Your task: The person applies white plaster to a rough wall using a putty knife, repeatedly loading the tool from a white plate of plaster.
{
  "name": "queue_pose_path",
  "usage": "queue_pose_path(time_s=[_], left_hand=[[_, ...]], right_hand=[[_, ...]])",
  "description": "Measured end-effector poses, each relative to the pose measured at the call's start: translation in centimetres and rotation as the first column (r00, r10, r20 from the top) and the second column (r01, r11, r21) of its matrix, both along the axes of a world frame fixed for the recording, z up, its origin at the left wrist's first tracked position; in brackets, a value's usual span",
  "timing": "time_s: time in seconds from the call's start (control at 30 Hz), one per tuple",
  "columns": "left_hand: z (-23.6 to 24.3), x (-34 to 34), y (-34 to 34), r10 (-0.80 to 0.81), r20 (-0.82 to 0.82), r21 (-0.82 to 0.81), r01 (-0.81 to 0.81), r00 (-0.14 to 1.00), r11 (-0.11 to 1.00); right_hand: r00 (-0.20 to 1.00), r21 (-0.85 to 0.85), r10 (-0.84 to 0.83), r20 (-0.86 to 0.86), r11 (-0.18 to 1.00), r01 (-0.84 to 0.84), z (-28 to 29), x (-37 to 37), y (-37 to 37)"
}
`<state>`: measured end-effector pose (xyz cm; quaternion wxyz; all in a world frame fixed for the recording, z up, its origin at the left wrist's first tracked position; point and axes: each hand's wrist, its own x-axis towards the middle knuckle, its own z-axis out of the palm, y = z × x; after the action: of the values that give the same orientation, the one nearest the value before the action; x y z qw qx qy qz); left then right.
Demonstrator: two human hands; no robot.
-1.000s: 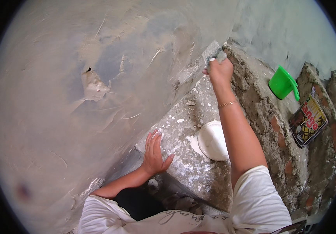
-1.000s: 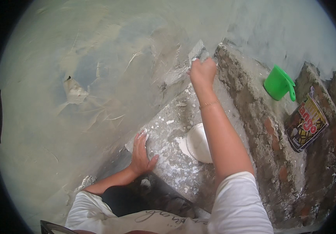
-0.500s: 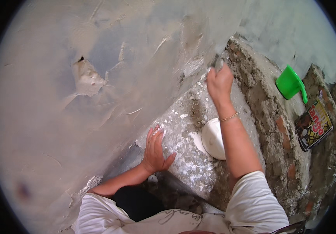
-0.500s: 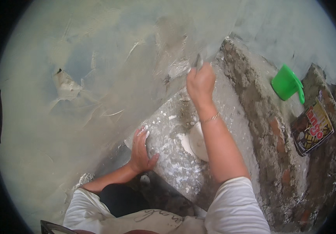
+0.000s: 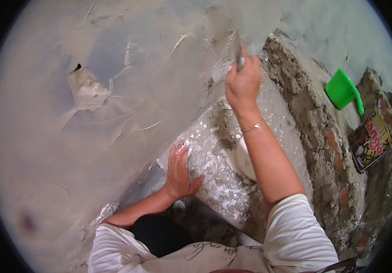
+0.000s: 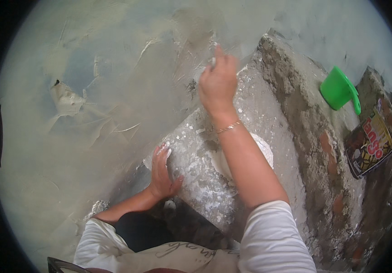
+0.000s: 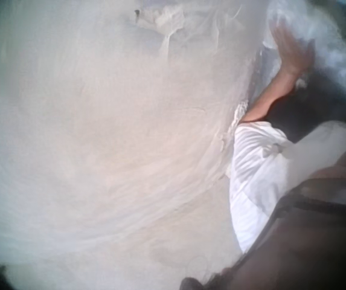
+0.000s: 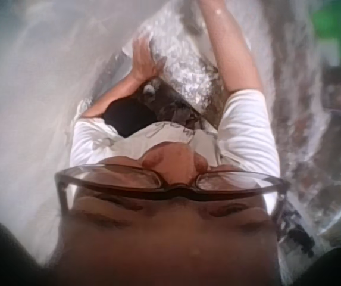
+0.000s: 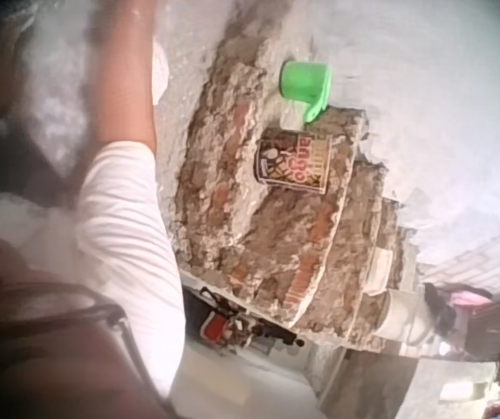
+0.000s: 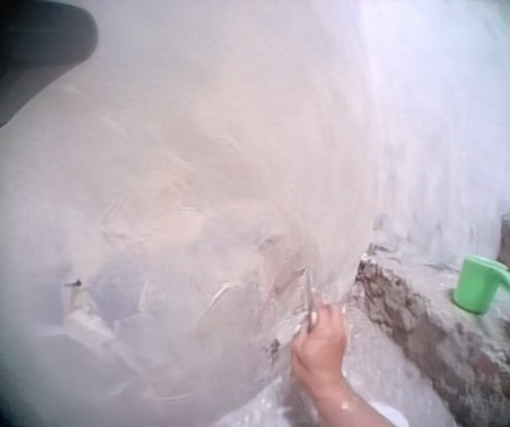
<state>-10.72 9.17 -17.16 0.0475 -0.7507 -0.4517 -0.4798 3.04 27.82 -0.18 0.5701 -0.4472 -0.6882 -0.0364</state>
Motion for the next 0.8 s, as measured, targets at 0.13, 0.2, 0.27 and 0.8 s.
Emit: queue_pose_path(time_s=[0.13,0.2,0.27,0.8], left_hand=[[0.1,0.2,0.3,-0.004,-0.006,-0.017,0.004,1.000,1.000],[0.0,0.5,0.4,-0.005,0.007,0.015,0.005,1.000,1.000],[-0.1,0.1,0.2,0.004,0.001,0.007,-0.004,1.000,1.000],[0.0,0.5,0.5,0.012,0.002,0.006,-0.012,1.000,1.000]], right_hand=[[0.990,0.181,0.056,0.127,0.980,-0.078,-1.1,-3.9,-2.6],[0.970,0.157,0.115,0.215,0.976,-0.151,-2.9,-3.7,-5.2],[0.943,0.015,0.218,0.252,0.973,-0.229,-4.8,-2.9,-7.2],[0.858,-0.654,-0.064,-0.509,0.677,-0.337,-5.5,1.9,5.7]])
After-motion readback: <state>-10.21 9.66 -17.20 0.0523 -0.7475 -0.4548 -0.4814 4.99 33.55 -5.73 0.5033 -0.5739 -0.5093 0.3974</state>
